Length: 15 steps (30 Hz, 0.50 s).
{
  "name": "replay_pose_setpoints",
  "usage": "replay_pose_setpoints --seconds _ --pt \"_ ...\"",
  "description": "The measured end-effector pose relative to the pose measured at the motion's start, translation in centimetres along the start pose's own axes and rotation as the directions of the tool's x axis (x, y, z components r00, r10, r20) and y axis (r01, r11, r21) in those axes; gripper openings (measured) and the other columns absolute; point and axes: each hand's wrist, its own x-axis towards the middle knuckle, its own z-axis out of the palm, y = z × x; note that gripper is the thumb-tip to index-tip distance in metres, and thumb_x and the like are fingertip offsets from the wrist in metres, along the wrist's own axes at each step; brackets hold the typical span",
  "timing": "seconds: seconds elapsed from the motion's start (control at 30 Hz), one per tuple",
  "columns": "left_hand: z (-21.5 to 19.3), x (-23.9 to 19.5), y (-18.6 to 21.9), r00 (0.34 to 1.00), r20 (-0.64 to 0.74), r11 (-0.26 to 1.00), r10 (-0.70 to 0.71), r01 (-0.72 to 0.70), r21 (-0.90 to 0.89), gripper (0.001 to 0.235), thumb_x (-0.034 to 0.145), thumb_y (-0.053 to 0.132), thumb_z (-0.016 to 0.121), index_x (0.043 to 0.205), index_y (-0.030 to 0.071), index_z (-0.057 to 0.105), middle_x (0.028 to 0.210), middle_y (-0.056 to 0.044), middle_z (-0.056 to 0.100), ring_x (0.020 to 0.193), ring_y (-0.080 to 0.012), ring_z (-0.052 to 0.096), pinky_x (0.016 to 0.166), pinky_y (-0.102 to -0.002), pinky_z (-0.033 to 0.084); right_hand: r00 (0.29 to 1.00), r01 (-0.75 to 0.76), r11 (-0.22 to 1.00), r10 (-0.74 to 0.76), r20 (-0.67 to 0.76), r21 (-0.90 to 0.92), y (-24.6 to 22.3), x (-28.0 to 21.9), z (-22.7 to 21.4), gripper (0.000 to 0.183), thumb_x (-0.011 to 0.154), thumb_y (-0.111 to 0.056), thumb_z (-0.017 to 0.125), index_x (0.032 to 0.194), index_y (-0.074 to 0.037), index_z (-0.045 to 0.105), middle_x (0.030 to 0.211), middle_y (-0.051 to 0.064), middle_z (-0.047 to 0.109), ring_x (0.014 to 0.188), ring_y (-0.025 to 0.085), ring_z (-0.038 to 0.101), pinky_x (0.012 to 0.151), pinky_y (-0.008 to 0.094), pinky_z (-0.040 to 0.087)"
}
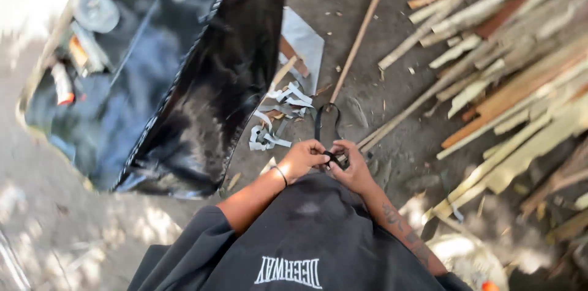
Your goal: The person works on a large black object, using a hammer to drive nails into its edge. They also use scissors to cut a strap and handle a small container of nails. The person repeatedly picks up nails and hammers them into the object's frame.
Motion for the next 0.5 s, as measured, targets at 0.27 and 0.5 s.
replay_pose_setpoints --seconds 0.27,0.5 --pt "-13.9 -3.2 2.6 0.901 -0.233 0.881 0.367 -0.417 -0.224 0.05 0.083 -0.004 0.079 0.129 -0.002 0.06 0.087 -0.015 0.072 0.076 -0.0211 0.073 0.077 -0.034 0.062 0.963 0.138 0.965 -0.078 0.256 -0.224 -7.0 12.2 10.9 0.035 0.084 -0.02 0.085 0.114 -0.01 0.071 0.104 0.009 0.074 0.099 0.028 0.072 0.086 0.042 0.057" --pt "-25.7 -9.8 7.3 0.72 -0.494 0.856 0.486 -0.507 0.103 0.03 0.084 0.013 0.087 0.112 0.014 0.078 0.091 -0.003 0.074 0.082 -0.0096 0.07 0.074 -0.027 0.06 0.912 0.181 0.982 -0.145 0.383 -0.06 -14.5 20.7 23.7 0.018 0.087 -0.011 0.084 0.104 -0.006 0.079 0.096 0.013 0.075 0.089 0.028 0.073 0.083 0.042 0.056"
